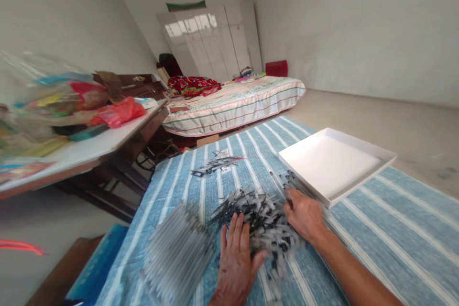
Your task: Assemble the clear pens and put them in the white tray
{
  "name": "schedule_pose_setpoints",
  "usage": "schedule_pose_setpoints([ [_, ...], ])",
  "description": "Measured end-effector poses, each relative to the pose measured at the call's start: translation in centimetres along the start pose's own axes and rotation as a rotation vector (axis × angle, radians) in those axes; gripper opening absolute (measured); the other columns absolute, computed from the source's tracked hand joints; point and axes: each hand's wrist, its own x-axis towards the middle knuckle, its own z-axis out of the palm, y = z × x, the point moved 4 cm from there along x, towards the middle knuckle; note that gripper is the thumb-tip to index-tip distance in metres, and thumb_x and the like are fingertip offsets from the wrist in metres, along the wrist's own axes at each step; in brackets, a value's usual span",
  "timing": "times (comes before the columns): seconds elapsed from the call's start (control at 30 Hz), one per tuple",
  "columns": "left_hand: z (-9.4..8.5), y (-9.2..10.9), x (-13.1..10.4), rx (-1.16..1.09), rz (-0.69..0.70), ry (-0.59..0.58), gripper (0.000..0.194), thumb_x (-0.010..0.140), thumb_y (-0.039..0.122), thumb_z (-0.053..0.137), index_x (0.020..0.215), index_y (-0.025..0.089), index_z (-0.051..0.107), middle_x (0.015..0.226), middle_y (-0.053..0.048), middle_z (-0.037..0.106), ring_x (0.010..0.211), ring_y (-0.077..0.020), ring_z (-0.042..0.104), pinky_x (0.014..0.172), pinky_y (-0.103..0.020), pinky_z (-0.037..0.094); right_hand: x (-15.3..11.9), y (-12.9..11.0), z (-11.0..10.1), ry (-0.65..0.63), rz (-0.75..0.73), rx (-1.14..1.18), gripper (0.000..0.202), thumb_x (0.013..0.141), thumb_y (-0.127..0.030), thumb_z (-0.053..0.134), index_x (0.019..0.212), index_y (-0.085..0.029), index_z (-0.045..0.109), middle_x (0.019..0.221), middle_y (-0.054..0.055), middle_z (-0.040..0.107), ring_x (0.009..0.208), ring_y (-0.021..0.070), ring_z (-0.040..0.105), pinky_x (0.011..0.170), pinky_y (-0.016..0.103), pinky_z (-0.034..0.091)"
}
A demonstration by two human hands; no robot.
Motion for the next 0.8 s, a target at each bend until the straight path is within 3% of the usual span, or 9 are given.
schedule_pose_setpoints([
  [0.1,-1.5,0.2,0.4,-0.174,-0.018,0.069,0.038,0.078,0.033,0.056,0.111,0.014,0.054,0.125,-0.015,0.054,0.125,-0.0306,0.037,0.101,-0.052,0.029,-0.2,-0.2,0.0,0.072,-0.078,0.258,0.027,0.078,-0.018,0.044,0.097,-0.016,0.063,0.081,0.005,0.068,0.071,0.0169,0.063,0.067,0.026,0.044],
  [0.17,-2.8,0.3,0.9,-0.380,-0.114,0.136,0.029,0.079,0.025,0.054,0.106,0.016,0.057,0.118,-0.012,0.059,0.121,-0.0283,0.043,0.100,-0.049,0.032,-0.5,-0.8,-0.1,0.076,-0.135,0.419,0.026,0.077,-0.019,0.045,0.096,-0.015,0.064,0.073,0.004,0.066,0.065,0.0149,0.060,0.065,0.024,0.044],
  [0.23,-3.7,0.1,1.6,-0.667,-0.358,0.187,0.024,0.080,0.023,0.053,0.102,0.017,0.060,0.110,-0.011,0.063,0.111,-0.0259,0.052,0.095,-0.043,0.040,-1.0,-1.9,-0.4,0.057,-0.205,0.551,0.024,0.076,-0.017,0.046,0.091,-0.014,0.065,0.066,0.002,0.062,0.059,0.0133,0.057,0.060,0.023,0.043],
  [0.33,-3.4,0.0,2.6,-1.213,-0.891,0.181,0.030,0.080,0.032,0.054,0.104,0.015,0.060,0.105,-0.013,0.066,0.100,-0.0258,0.060,0.085,-0.039,0.047,-1.9,-4.1,-1.0,-0.019,-0.321,0.702,0.021,0.074,-0.014,0.046,0.084,-0.015,0.065,0.060,0.001,0.056,0.054,0.0115,0.052,0.055,0.022,0.040],
  [0.43,-2.7,0.6,4.0,-1.780,-1.142,0.190,0.030,0.078,0.035,0.057,0.096,0.012,0.062,0.098,-0.014,0.068,0.094,-0.0256,0.063,0.083,-0.038,0.049,-2.7,-6.2,-1.2,-0.164,-0.360,0.811,0.017,0.072,-0.012,0.048,0.076,-0.016,0.064,0.057,-0.002,0.050,0.052,0.0100,0.047,0.052,0.021,0.037],
  [0.5,-2.6,0.4,4.6,-1.992,-1.206,0.258,0.022,0.075,0.031,0.062,0.084,0.011,0.062,0.091,-0.013,0.070,0.090,-0.0242,0.065,0.085,-0.037,0.048,-2.8,-6.9,-0.9,-0.266,-0.284,0.894,0.012,0.072,-0.014,0.050,0.074,-0.016,0.062,0.053,-0.003,0.045,0.049,0.0089,0.043,0.049,0.020,0.035],
  [0.6,-2.8,-0.6,5.0,-2.104,-1.254,0.404,0.016,0.074,0.027,0.063,0.078,0.012,0.060,0.084,-0.012,0.070,0.083,-0.0223,0.066,0.080,-0.035,0.050,-2.9,-7.4,0.3,-0.466,-0.104,1.023,0.014,0.078,-0.026,0.051,0.071,-0.016,0.057,0.048,-0.005,0.044,0.043,0.0068,0.039,0.042,0.018,0.032],
  [0.7,-3.1,-1.2,5.3,-2.160,-1.261,0.482,0.014,0.079,0.027,0.058,0.082,0.013,0.057,0.068,-0.005,0.066,0.060,-0.0152,0.064,0.059,-0.029,0.053,-3.7,-8.3,2.0,-0.727,0.055,1.127,0.031,0.082,-0.043,0.047,0.064,-0.018,0.047,0.041,-0.006,0.047,0.029,0.0047,0.033,0.032,0.016,0.023],
  [0.8,-3.0,-1.3,5.7,-2.246,-1.279,0.520,0.016,0.085,0.026,0.049,0.077,0.013,0.055,0.050,0.004,0.050,0.035,-0.0049,0.043,0.035,-0.016,0.037,-4.7,-9.5,3.0,-0.865,0.209,1.245,0.038,0.081,-0.055,0.042,0.067,-0.019,0.043,0.034,-0.007,0.047,0.022,0.0044,0.025,0.026,0.016,0.016],
])
